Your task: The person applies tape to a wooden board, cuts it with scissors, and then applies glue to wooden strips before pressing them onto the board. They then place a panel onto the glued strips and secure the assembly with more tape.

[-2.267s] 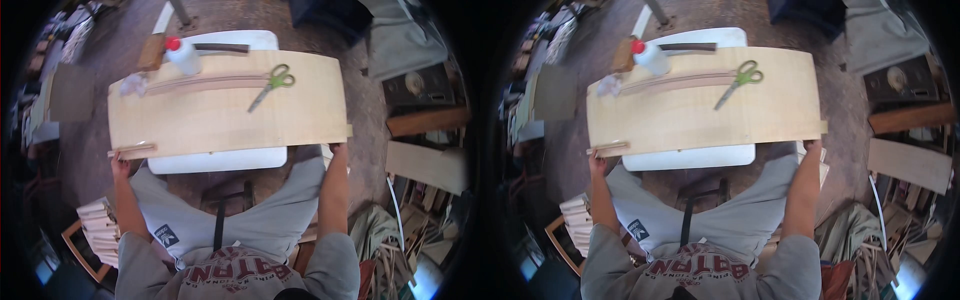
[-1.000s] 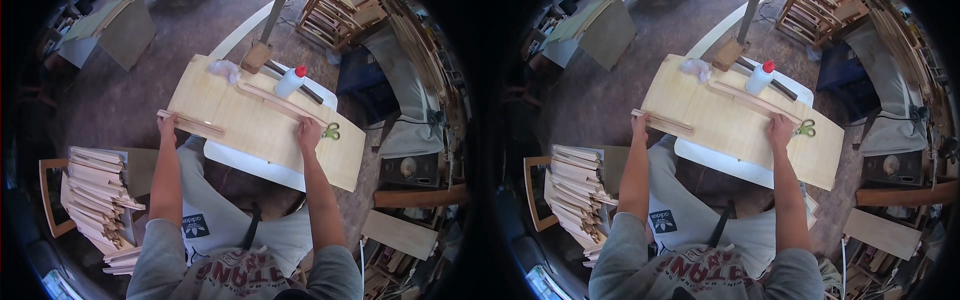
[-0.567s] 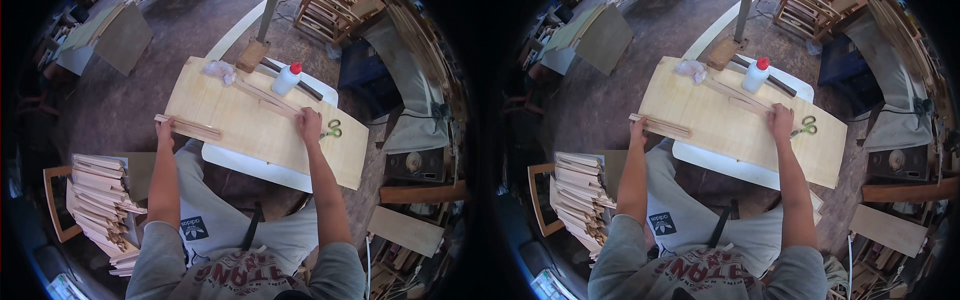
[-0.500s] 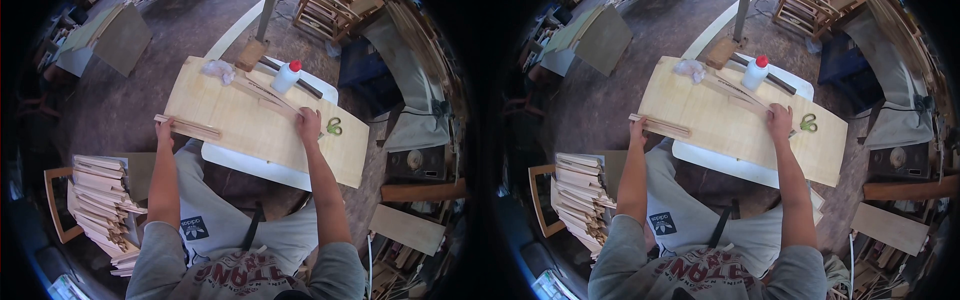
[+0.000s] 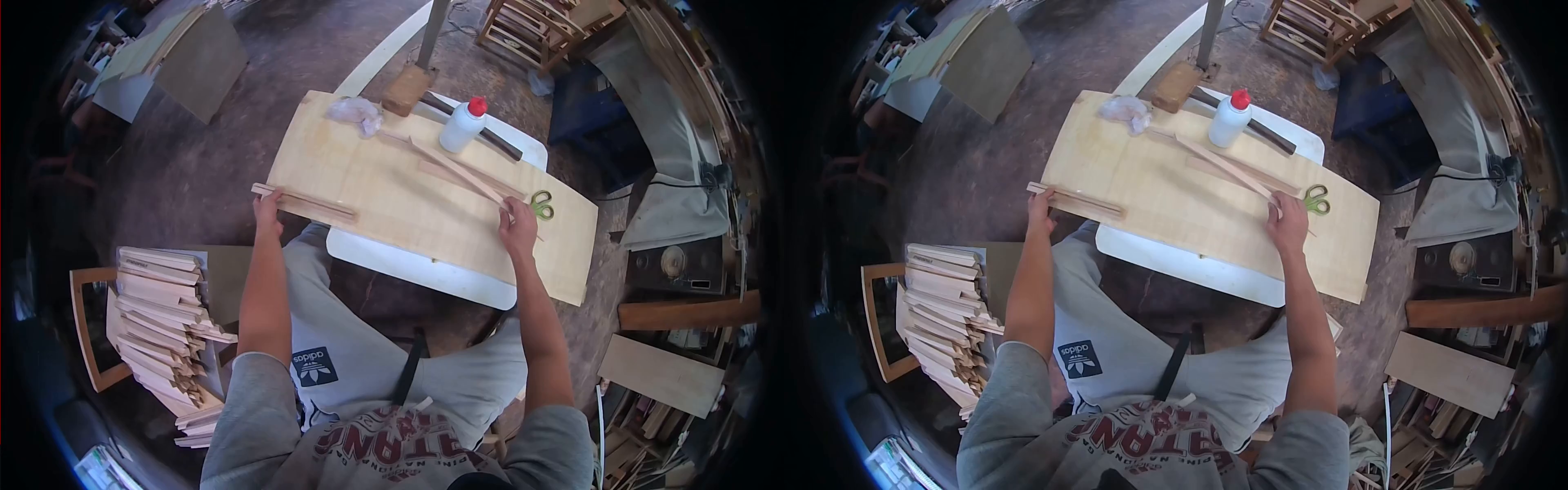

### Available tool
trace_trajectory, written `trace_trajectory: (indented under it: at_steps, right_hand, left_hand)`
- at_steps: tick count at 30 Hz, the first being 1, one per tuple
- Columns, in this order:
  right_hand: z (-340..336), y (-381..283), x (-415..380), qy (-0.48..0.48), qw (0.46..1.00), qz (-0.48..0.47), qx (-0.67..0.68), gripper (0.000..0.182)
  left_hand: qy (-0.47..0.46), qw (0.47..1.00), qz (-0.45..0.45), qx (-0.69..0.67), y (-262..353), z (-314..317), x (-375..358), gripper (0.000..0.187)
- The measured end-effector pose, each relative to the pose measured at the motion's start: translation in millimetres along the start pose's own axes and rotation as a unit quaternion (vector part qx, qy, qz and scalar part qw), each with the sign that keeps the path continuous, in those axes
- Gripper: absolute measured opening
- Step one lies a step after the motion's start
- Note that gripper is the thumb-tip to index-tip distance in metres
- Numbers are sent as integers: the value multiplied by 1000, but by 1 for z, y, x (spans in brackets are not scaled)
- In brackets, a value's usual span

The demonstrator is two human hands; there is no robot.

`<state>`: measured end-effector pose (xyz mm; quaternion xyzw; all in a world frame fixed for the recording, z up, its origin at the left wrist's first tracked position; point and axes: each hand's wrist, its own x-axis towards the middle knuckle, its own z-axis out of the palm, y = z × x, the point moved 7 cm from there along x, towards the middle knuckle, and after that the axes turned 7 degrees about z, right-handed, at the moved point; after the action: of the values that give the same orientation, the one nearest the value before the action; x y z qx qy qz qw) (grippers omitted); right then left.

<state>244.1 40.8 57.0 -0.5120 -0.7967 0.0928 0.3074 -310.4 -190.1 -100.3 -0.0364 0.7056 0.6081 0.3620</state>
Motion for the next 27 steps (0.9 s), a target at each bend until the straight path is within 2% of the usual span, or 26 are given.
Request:
trace_trajectory:
  at_steps: [1,4,6,9,12,13,16,18,21,24,27]
  right_hand:
    - [2,2,-1,-13,1000,-16,-4,22]
    - [8,0,4,-40,997,-67,-21,23]
    - [21,-7,24,-48,993,-106,-37,20]
    - [48,-11,55,10,997,-34,-61,18]
    - [80,6,66,-70,976,60,-196,21]
    - [86,8,69,-102,973,69,-197,22]
    - [92,10,75,-180,962,82,-191,24]
    - [91,11,71,-210,958,80,-176,21]
    - [69,-4,62,-125,983,-27,-131,15]
    - [10,-61,36,43,977,-192,-84,16]
    - [-30,-88,-1,94,969,-218,-70,21]
  left_hand:
    - [-1,1000,2,-1,-1,-1,-1,81]
    - [29,999,8,18,-2,-1,-1,59]
    - [28,999,4,17,-2,0,-3,60]
    - [40,999,-1,22,1,-1,-5,62]
    - [34,999,-12,13,-2,-1,-7,62]
    - [28,999,-14,7,-1,-2,-6,62]
    - [4,1000,-12,2,-2,-1,-3,82]
    - [5,1000,-13,-3,-4,-3,0,85]
    - [-2,1000,-10,-16,-9,-2,7,88]
    - [-1,1000,-8,-30,-13,-3,13,90]
    - [4,999,-3,-35,-14,-3,17,91]
